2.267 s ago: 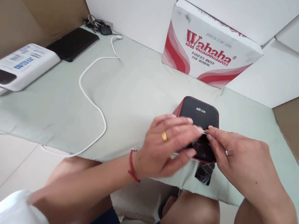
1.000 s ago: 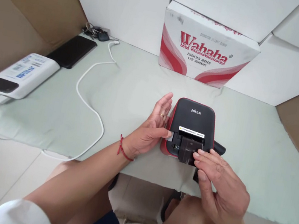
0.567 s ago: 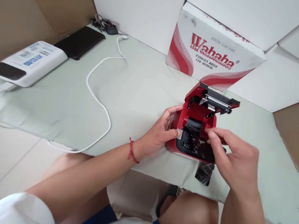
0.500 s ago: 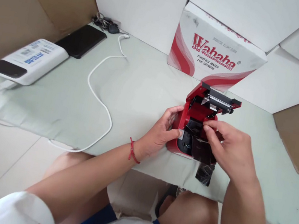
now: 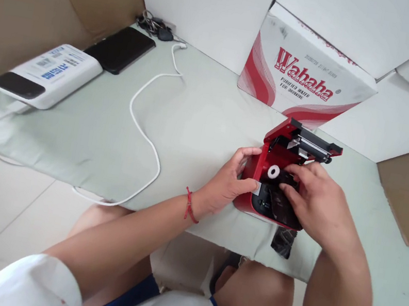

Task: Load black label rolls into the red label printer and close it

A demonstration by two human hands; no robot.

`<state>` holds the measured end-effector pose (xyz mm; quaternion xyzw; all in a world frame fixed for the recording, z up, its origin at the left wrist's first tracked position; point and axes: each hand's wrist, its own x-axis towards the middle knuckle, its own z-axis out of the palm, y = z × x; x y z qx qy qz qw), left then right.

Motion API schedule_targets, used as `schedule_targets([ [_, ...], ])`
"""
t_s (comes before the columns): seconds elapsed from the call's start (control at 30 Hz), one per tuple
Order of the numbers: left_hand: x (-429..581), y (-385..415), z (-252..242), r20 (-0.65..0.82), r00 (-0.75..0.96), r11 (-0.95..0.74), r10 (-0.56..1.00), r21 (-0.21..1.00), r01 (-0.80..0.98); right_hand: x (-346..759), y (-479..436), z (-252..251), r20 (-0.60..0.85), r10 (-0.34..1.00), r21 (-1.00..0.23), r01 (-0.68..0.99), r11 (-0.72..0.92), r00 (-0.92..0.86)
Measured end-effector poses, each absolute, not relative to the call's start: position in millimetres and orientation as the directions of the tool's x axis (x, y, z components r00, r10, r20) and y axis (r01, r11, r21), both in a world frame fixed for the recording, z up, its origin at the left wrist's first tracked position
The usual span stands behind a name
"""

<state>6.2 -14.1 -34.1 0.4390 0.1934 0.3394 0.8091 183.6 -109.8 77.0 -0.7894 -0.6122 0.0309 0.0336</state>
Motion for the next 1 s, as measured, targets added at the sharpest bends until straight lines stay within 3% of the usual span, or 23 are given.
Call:
schedule_targets([
  [0.1, 6, -16, -30, -0.056, 0.683, 0.406, 0.728, 0.839, -0.363, 195, -155, 89, 0.106, 0.960, -0.359, 0.911, -0.205, 0.258],
  [0.17, 6, -17, -27, -0.082, 0.671, 0.422, 0.737, 0.831, -0.362, 210, -187, 99, 0.095, 0.906, -0.444, 0.832, -0.332, 0.412],
  [0.27, 6, -20, -25, -0.099, 0.650, 0.436, 0.754, 0.816, -0.381, 246, -228, 109, 0.083, 0.753, -0.400, 0.713, -0.575, 0.653],
  [0.4, 8, -23, -23, -0.134, 0.615, 0.455, 0.777, 0.795, -0.402, 297, -253, 97, -0.227, 0.727, -0.241, 0.686, -0.687, 0.648],
  [0.47, 9, -24, -22, -0.146, 0.604, 0.461, 0.783, 0.789, -0.407, 309, -249, 81, -0.316, 0.728, -0.190, 0.711, -0.677, 0.608],
  [0.6, 10, -25, -22, -0.150, 0.599, 0.466, 0.787, 0.781, -0.416, 304, -227, 50, -0.262, 0.754, -0.138, 0.750, -0.647, 0.602],
  [0.83, 7, -22, -25, -0.138, 0.620, 0.474, 0.772, 0.775, -0.418, 267, -180, 15, -0.201, 0.871, -0.209, 0.849, -0.485, 0.448],
  [0.93, 4, -22, -28, -0.145, 0.611, 0.466, 0.778, 0.786, -0.406, 260, -176, 25, -0.225, 0.899, -0.236, 0.874, -0.425, 0.377],
  [1.0, 1, -25, -29, -0.166, 0.578, 0.443, 0.799, 0.813, -0.379, 263, -189, 48, -0.304, 0.918, -0.323, 0.879, -0.352, 0.255],
])
